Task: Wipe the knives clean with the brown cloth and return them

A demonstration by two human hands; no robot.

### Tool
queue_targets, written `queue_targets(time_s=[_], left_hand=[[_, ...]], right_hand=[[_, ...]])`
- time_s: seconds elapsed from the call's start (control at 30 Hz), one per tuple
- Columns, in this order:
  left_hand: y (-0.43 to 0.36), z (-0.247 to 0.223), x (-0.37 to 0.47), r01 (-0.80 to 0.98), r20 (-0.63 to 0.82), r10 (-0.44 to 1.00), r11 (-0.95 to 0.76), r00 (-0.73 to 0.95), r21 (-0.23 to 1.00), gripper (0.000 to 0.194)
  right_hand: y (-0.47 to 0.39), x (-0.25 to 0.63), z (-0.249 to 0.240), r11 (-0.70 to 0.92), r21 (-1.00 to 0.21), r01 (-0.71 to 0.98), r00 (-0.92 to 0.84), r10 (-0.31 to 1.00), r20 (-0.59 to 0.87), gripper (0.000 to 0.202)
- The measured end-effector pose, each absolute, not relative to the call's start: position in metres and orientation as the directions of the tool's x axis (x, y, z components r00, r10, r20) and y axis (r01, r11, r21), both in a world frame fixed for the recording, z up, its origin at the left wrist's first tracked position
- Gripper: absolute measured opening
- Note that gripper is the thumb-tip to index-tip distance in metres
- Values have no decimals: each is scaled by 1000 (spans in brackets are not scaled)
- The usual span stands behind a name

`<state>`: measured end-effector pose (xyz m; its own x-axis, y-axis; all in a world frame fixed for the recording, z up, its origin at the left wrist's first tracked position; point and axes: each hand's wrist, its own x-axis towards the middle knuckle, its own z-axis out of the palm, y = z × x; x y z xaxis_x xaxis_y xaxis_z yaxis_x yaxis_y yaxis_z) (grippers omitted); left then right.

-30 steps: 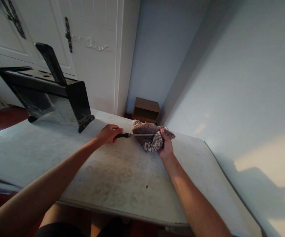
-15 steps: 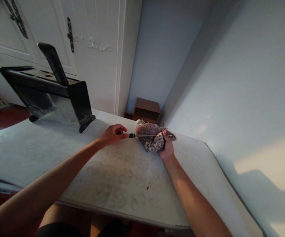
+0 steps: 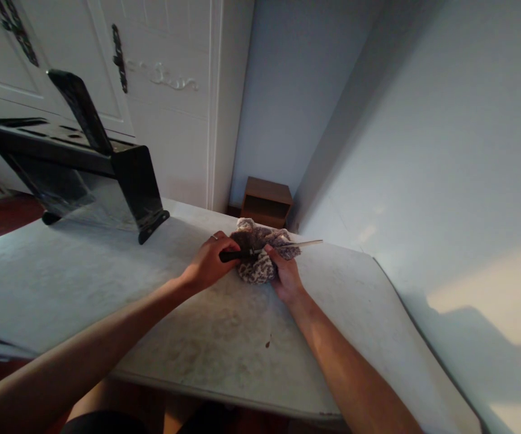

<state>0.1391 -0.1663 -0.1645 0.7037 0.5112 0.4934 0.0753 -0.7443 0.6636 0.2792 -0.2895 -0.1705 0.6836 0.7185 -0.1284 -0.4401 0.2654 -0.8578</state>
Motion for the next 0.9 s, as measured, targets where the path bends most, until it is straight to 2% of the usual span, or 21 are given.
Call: queue_targets(time_s=[0.23,0.47,0.57,0.67,0.77,0.9], left_hand=[[-171,-175,139,12,603,369,-859,708,512,18],[-171,-172,136,30,599,378,-861,705,508,13],[-172,-170,137,24,572,393,-837,720,546,19],[-174,-167,137,31,497,445,-767,745,640,24],[-175,-161,136,59,354,495,-642,793,765,34],[-175,-156,136,111,108,473,-412,874,904,49]], right_hand=[[-288,263,-164,268,-881,-390,714,692,-106,45],[-289,270,-165,239,-873,-425,687,714,-139,44],[-290,274,-166,235,-867,-439,664,735,-137,42],[-291,276,-166,223,-866,-447,645,752,-139,42],[-292,277,-166,224,-874,-431,644,755,-124,42],[-292,277,-167,234,-872,-430,637,763,-110,42]])
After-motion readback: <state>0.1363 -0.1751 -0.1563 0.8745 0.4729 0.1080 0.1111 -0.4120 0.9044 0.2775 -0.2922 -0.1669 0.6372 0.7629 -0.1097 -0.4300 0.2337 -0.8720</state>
